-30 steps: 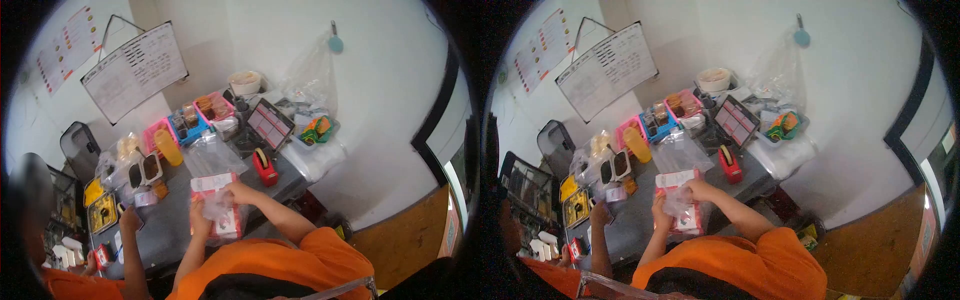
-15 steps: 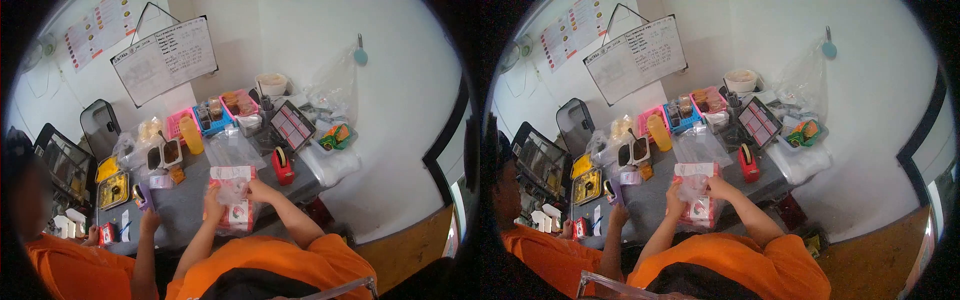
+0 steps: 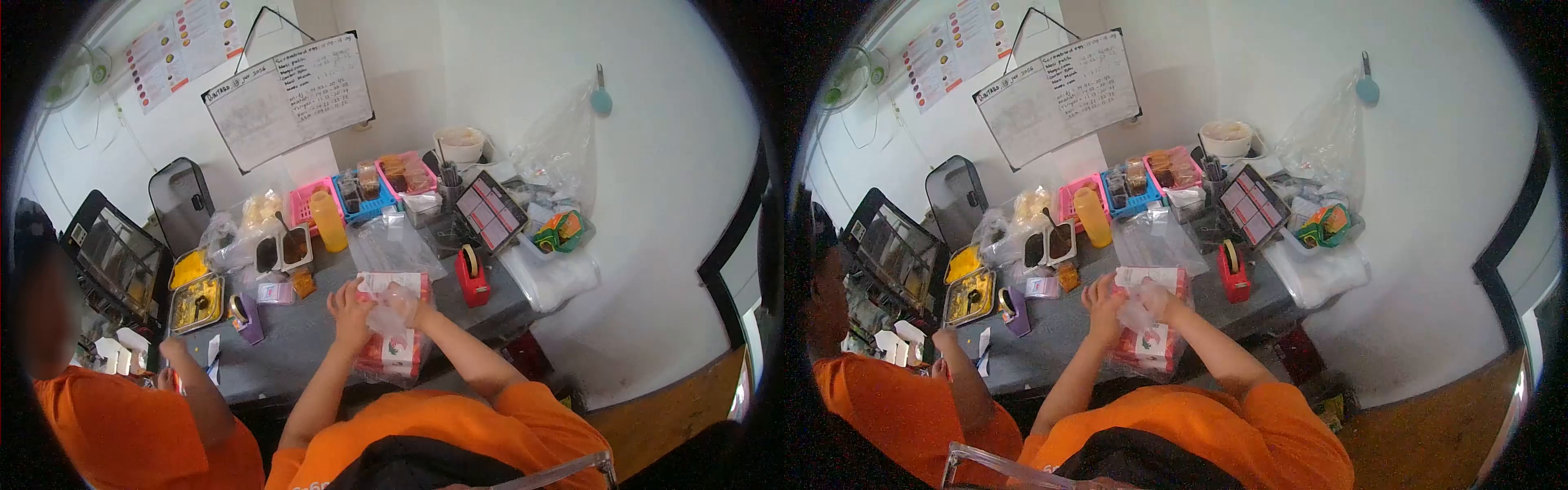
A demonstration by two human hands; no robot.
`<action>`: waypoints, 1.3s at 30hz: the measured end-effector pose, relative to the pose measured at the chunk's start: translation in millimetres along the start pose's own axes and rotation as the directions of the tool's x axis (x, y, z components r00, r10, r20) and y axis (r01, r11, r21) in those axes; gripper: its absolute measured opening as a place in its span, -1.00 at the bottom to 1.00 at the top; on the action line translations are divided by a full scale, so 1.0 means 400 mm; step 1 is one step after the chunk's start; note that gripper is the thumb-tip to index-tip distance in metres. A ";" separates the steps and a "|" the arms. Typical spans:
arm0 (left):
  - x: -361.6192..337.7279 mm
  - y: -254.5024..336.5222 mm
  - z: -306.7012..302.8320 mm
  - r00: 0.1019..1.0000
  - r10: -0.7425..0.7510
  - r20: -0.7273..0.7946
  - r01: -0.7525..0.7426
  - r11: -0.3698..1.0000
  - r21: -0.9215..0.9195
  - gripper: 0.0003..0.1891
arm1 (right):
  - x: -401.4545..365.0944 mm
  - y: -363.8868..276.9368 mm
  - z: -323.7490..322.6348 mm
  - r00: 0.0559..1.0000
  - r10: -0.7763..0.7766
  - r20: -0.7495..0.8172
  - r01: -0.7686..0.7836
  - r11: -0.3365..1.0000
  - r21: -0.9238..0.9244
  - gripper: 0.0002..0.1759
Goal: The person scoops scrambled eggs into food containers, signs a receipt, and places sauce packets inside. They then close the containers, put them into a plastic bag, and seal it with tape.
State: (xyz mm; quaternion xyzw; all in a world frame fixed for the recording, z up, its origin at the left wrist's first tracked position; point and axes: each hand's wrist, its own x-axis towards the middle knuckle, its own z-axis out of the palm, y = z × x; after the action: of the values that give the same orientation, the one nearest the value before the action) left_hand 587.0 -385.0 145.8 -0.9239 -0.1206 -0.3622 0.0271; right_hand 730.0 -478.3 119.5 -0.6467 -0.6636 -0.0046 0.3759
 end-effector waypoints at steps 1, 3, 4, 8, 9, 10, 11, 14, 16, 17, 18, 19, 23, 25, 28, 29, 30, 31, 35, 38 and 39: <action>0.017 -0.001 -0.017 1.000 -0.001 -0.001 0.001 1.000 0.005 -0.72 | 0.001 0.005 0.007 1.000 -0.005 -0.001 0.005 1.000 0.003 -0.79; 0.044 -0.004 -0.038 0.987 0.145 0.067 -0.143 0.989 -0.034 -0.71 | -0.004 0.016 0.021 0.993 -0.119 -0.005 0.117 0.987 -0.113 -0.84; 0.045 -0.018 -0.018 0.987 0.143 0.071 -0.141 0.989 -0.033 -0.71 | 0.000 0.018 0.023 0.993 -0.117 -0.004 0.116 0.987 -0.108 -0.84; 0.059 -0.051 0.030 0.885 0.027 0.464 0.218 0.857 -0.466 -0.75 | 0.018 -0.017 -0.025 0.969 -0.085 0.233 0.123 0.980 -0.155 -0.82; 0.066 -0.050 0.028 0.885 0.032 0.465 0.198 0.877 -0.437 -0.78 | 0.017 -0.031 -0.037 0.979 -0.058 0.196 0.076 0.994 -0.084 -0.83; 0.069 -0.053 0.034 0.882 0.032 0.469 0.202 0.876 -0.438 -0.78 | 0.005 -0.016 -0.013 0.979 -0.054 0.198 0.071 0.994 -0.081 -0.83; 0.069 -0.061 0.045 0.878 -0.030 0.478 0.265 0.863 -0.431 -0.78 | -0.012 0.003 0.025 0.995 0.066 -0.081 -0.068 0.998 -0.018 -0.85; 0.047 -0.090 0.080 0.761 -0.260 0.594 0.608 0.606 -0.514 -0.82 | -0.049 -0.009 0.070 0.910 0.294 -0.290 -0.250 0.951 0.180 -0.79; 0.018 -0.108 0.114 0.601 -0.361 0.713 0.799 0.282 -0.530 -0.86 | -0.055 -0.062 0.063 0.895 0.381 -0.232 -0.316 0.908 0.276 -0.69; -0.001 -0.114 0.128 0.542 -0.369 0.755 0.815 0.012 -0.580 -0.85 | -0.053 -0.102 0.059 0.935 0.227 -0.273 -0.159 0.955 0.251 -0.73; -0.018 -0.123 0.142 0.485 -0.359 0.797 0.768 -0.260 -0.585 -0.84 | -0.052 -0.122 0.062 0.949 0.067 -0.309 0.003 0.976 0.219 -0.76; -0.019 -0.117 0.133 0.484 -0.360 0.798 0.770 -0.258 -0.584 -0.84 | -0.053 -0.118 0.076 0.948 0.067 -0.310 0.003 0.975 0.221 -0.76; -0.051 -0.109 0.129 0.408 -0.313 0.858 0.701 -0.495 -0.514 -0.75 | -0.054 -0.082 0.107 0.940 0.146 -0.308 -0.065 0.964 0.259 -0.88; -0.054 -0.106 0.127 0.446 -0.277 0.851 0.640 -0.565 -0.520 -0.74 | -0.051 -0.062 0.109 0.926 0.129 -0.355 -0.018 0.954 0.298 -0.92; -0.051 -0.068 0.098 0.450 -0.361 0.817 0.631 -0.518 -0.577 -0.70 | -0.049 -0.045 0.106 0.796 0.605 0.005 -0.429 0.558 0.711 -0.89; -0.052 -0.060 0.093 0.490 -0.380 0.785 0.600 -0.506 -0.619 -0.70 | -0.038 -0.051 0.086 0.752 0.655 0.072 -0.426 0.399 0.812 -0.85; -0.054 -0.055 0.092 0.530 -0.397 0.750 0.567 -0.492 -0.661 -0.69 | -0.031 -0.052 0.073 0.709 0.690 0.147 -0.405 0.227 0.886 -0.81; -0.057 -0.055 0.093 0.527 -0.396 0.752 0.568 -0.494 -0.658 -0.69 | -0.032 -0.037 0.081 0.706 0.692 0.149 -0.408 0.225 0.885 -0.81; -0.073 -0.068 0.109 0.524 -0.373 0.766 0.606 -0.469 -0.643 -0.67 | -0.028 -0.007 0.084 0.729 0.624 0.281 -0.465 0.151 0.872 -0.70; -0.080 -0.070 0.117 0.521 -0.382 0.763 0.608 -0.461 -0.646 -0.66 | -0.028 0.007 0.088 0.736 0.595 0.322 -0.479 0.122 0.869 -0.70; -0.079 -0.069 0.118 0.528 -0.384 0.757 0.601 -0.461 -0.653 -0.66 | -0.030 0.015 0.093 0.745 0.579 0.331 -0.465 0.095 0.880 -0.69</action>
State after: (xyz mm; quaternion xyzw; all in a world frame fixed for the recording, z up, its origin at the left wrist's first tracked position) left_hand 589.1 -358.3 88.5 -0.4637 -0.2508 -0.2134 -0.8225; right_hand 715.5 -469.1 83.9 -0.4969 -0.2450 0.4770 0.6823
